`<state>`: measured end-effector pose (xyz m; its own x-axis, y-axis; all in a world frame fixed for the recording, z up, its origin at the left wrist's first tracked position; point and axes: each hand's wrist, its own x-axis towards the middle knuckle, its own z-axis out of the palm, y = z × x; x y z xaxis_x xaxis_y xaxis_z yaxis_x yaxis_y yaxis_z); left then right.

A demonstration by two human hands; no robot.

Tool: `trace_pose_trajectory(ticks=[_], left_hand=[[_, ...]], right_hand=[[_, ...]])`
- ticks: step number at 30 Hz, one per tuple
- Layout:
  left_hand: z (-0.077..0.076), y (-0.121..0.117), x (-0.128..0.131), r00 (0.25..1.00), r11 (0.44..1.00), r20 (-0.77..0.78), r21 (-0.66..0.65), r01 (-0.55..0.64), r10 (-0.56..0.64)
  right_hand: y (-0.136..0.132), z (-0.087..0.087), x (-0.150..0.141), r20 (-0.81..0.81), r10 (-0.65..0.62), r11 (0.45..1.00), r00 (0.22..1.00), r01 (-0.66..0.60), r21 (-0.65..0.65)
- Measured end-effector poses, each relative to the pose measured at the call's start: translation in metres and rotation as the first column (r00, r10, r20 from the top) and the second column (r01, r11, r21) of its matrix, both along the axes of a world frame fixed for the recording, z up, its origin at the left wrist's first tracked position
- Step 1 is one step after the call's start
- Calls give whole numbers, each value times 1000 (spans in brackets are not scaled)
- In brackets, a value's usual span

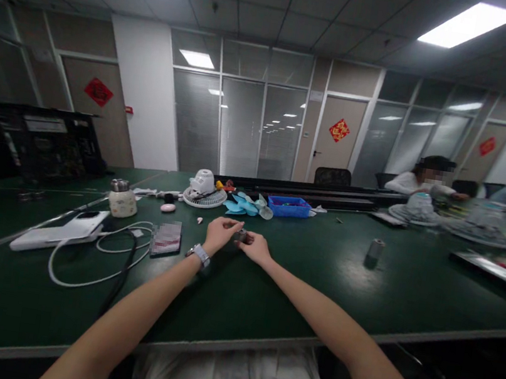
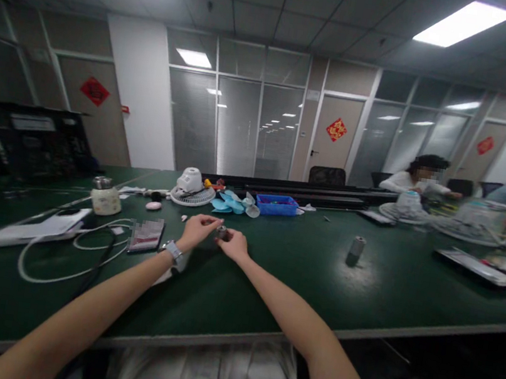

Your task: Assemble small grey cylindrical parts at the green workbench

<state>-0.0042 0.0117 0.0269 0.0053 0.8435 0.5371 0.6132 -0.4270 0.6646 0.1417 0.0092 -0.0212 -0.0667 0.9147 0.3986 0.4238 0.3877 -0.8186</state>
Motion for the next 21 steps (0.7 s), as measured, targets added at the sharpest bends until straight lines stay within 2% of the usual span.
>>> trace_pose_trajectory(ticks=[3,6,8,10,14,16,18,21], left_hand=[[2,6,-16,999,999,41,1,-35,35],[-8,11,-30,994,998,-105,-61,5,-11],[-18,13,-33,972,990,-216,-127,62,-88],[-27,15,-33,941,986,-318,-154,69,-116],[-35,17,-29,887,996,-461,-92,-13,-31],[-36,17,-29,882,998,-470,-50,-50,20],[-36,17,-31,896,996,-439,-36,-84,60],[-38,20,-32,924,991,-366,-37,-131,109]], right_hand=[[-1,1,1,3,-5,1000,1000,5,9],[-5,3,2,35,-2,1000,999,1,23],[-8,4,2,38,7,999,999,-8,33],[-8,3,1,30,14,999,999,-16,44],[0,6,10,33,-8,999,999,7,38],[8,11,29,49,-103,995,993,102,20],[15,18,61,83,-268,963,960,268,15],[18,26,120,178,-527,847,831,531,27]])
